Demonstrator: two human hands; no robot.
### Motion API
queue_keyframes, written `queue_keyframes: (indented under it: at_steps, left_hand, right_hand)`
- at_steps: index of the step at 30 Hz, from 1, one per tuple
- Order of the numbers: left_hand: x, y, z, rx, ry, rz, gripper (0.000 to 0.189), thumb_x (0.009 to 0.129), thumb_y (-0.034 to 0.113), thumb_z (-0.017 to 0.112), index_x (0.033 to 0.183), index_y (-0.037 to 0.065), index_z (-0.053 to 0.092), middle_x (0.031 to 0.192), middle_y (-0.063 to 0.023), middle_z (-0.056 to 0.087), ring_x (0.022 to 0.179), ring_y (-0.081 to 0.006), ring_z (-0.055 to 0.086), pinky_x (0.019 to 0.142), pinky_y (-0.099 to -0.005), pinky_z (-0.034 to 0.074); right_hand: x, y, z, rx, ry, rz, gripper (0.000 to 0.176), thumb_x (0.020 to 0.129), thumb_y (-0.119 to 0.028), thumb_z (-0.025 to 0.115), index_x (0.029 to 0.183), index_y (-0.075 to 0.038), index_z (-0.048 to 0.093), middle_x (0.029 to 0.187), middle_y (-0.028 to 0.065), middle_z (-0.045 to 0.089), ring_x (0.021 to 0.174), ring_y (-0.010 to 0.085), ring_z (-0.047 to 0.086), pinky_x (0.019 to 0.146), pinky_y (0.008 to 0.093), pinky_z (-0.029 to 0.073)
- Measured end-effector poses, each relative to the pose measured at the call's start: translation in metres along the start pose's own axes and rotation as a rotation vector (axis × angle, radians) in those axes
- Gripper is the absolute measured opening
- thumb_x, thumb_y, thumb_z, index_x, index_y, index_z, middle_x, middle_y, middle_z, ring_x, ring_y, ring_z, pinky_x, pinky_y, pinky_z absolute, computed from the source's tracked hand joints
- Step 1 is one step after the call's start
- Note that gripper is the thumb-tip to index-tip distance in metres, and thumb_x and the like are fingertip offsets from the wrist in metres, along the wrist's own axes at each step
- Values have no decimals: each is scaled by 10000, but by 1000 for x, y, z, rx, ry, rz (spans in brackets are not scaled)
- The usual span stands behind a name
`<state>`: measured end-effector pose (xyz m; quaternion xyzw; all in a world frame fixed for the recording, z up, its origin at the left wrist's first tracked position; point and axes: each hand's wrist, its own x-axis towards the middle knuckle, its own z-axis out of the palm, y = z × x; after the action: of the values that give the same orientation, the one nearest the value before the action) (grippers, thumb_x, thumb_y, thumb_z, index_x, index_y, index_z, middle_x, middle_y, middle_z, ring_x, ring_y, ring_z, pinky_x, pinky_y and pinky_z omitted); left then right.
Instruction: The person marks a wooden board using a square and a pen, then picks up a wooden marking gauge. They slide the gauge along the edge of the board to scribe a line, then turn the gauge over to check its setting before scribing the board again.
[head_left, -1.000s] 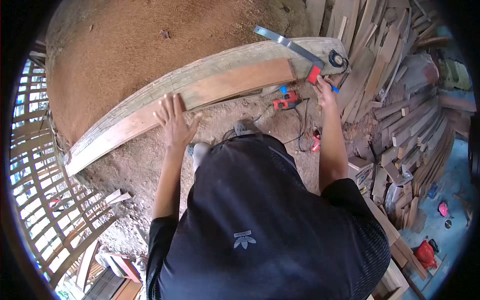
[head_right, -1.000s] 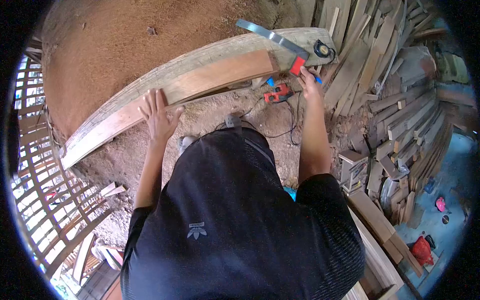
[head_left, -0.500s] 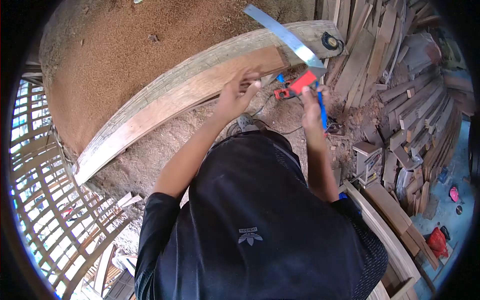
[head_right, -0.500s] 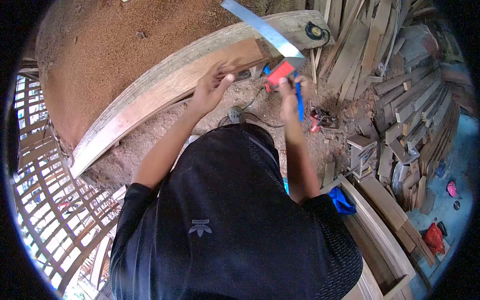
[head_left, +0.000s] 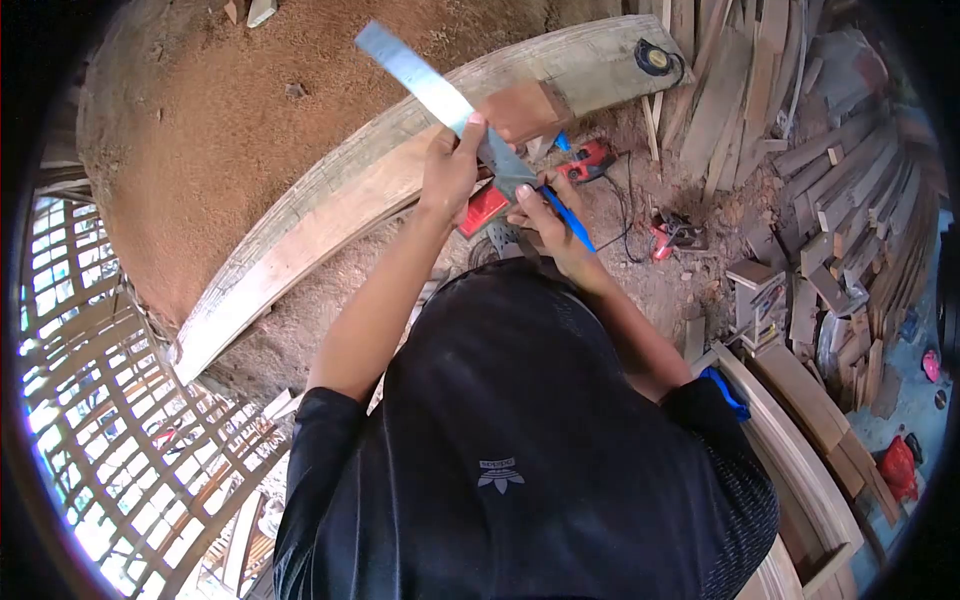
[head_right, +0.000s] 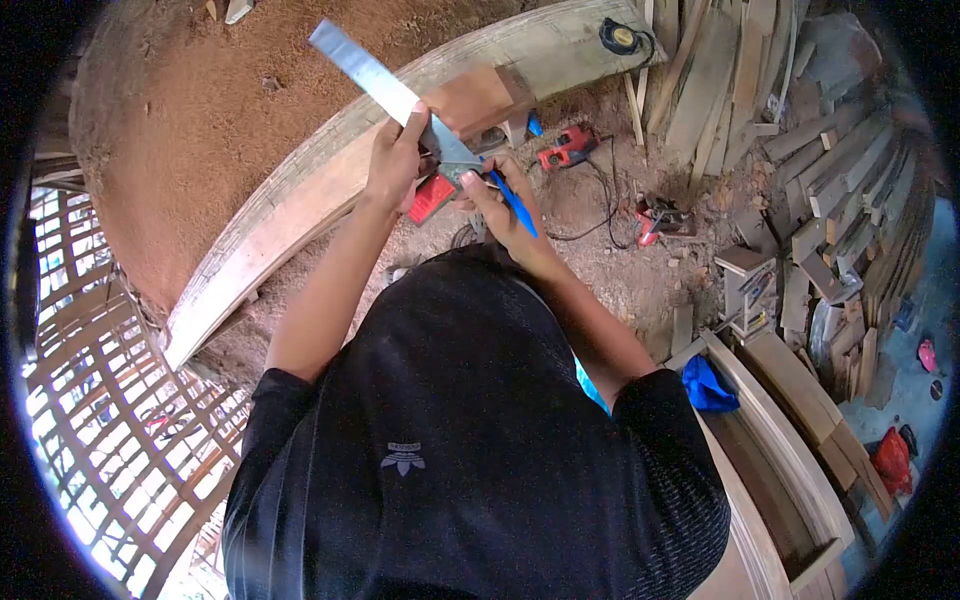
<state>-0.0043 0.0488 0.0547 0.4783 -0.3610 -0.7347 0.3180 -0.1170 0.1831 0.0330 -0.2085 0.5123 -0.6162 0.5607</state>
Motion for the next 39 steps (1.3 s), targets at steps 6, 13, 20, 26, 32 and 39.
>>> queue_keyframes:
  at_steps: [6,13,20,26,32,39]
  left_hand:
    - [47,-15,8,508,-208,143,398,1062,363,593,1233,3,585,950,-74,728,724,-168,668,692,-313,553]
    - [45,-14,-14,1216,-2,818,968,770,675,788,1449,57,480,1373,-226,545,1314,-425,480,1105,-556,377]
    - [55,-16,-19,1685,-319,905,1106,636,670,843,1579,323,379,1665,-213,242,1506,-529,225,1204,-685,185]
    - [70,-22,-24,1593,-381,848,1051,642,495,832,1581,365,377,1674,-207,231,1479,-531,278,1188,-674,241]
    - [71,-26,-23,1606,-323,844,1059,605,480,828,1570,402,398,1686,-172,236,1447,-490,344,1154,-636,298]
    - [73,-29,-22,1591,-302,865,1079,572,503,837,1559,435,409,1694,-133,241,1437,-466,367,1119,-648,329]
  right_hand:
    - [16,22,-17,17,101,-93,257,1004,-225,696,1094,13,660,952,65,685,820,116,674,767,270,569]
    - [58,33,-40,53,199,-165,210,981,-160,703,1057,35,678,943,95,727,806,157,700,728,319,619]
    - [80,39,-47,140,257,-79,192,969,-143,717,1058,22,680,934,103,729,800,159,705,721,318,621]
    - [85,40,-45,100,280,-95,216,958,-155,730,1075,21,685,953,115,730,796,167,709,713,323,626]
    - [87,41,-40,132,355,-34,222,961,-148,721,1104,19,690,952,106,731,792,166,709,710,319,623]
    - [86,39,-38,143,359,-41,213,963,-145,718,1112,5,698,957,98,741,795,168,720,694,312,615]
